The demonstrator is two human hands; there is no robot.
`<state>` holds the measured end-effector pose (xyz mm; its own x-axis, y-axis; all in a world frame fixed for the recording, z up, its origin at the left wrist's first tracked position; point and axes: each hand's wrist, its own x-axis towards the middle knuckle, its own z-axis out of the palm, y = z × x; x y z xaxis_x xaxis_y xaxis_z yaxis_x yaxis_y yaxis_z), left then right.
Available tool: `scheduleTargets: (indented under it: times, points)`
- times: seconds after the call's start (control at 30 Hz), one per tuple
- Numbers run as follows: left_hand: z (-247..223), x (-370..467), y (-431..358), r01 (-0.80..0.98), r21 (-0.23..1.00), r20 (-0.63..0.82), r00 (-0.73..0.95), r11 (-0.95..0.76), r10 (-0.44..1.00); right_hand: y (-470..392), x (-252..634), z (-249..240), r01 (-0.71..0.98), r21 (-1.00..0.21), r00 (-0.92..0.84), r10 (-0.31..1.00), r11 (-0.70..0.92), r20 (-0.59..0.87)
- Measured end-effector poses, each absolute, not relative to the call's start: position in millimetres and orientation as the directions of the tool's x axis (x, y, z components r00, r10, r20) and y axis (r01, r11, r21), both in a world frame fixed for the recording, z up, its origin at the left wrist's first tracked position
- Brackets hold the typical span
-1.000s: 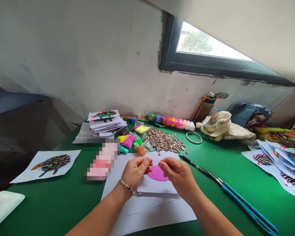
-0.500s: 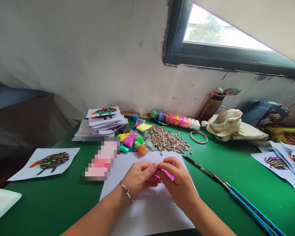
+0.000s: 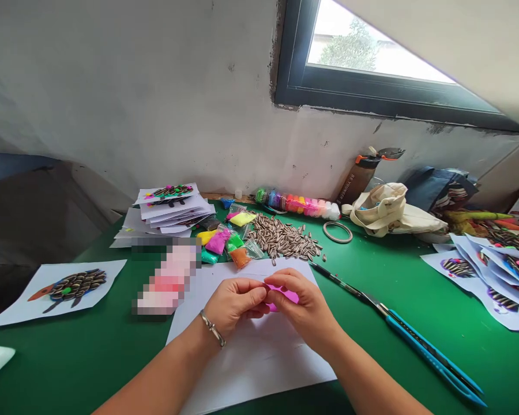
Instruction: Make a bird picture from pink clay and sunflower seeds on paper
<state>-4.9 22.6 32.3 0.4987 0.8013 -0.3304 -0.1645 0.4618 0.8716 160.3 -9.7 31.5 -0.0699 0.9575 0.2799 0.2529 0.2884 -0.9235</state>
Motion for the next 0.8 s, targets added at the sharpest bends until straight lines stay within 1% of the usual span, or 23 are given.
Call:
scheduleTargets:
  times: [0.1,0.17,0.3,0.37,0.43,0.5,0.6,0.73,0.8]
  points:
    - [34,-5,23,-0.142,0.901,-0.299,0.483,0.410,0.823,-10,158,30,0.243,-0.932,-0.076,0.963,0.268,0.257]
    - [35,-5,24,-0.135,0.914,-0.280,0.471,0.382,0.837,-11,157,29,0.214,-0.950,-0.069,0.974,0.226,0.216]
    - [35,-6,24,-0.133,0.905,-0.303,0.470,0.405,0.829,-12,158,34,0.127,-0.989,-0.046,0.997,0.073,0.068]
    - [33,-7,24,-0.135,0.901,-0.305,0.477,0.411,0.824,-12,159,36,0.134,-0.990,-0.040,0.998,0.047,0.042]
    - [31,-7,23,-0.129,0.910,-0.286,0.493,0.394,0.822,-12,160,36,0.184,-0.979,-0.034,0.996,0.088,0.083]
    - [29,-6,23,-0.128,0.914,-0.276,0.499,0.384,0.822,-12,159,35,0.245,-0.957,-0.030,0.987,0.158,0.155]
    - [27,-5,22,-0.136,0.902,-0.295,0.501,0.411,0.814,-10,158,32,0.305,-0.922,-0.034,0.970,0.239,0.240]
    - [32,-6,23,-0.092,0.889,-0.356,0.478,0.449,0.803,-9,159,29,0.348,-0.897,-0.045,0.960,0.273,0.275]
    - [37,-10,26,-0.053,0.907,-0.359,0.420,0.417,0.834,-9,160,29,0.365,-0.890,-0.044,0.960,0.274,0.277]
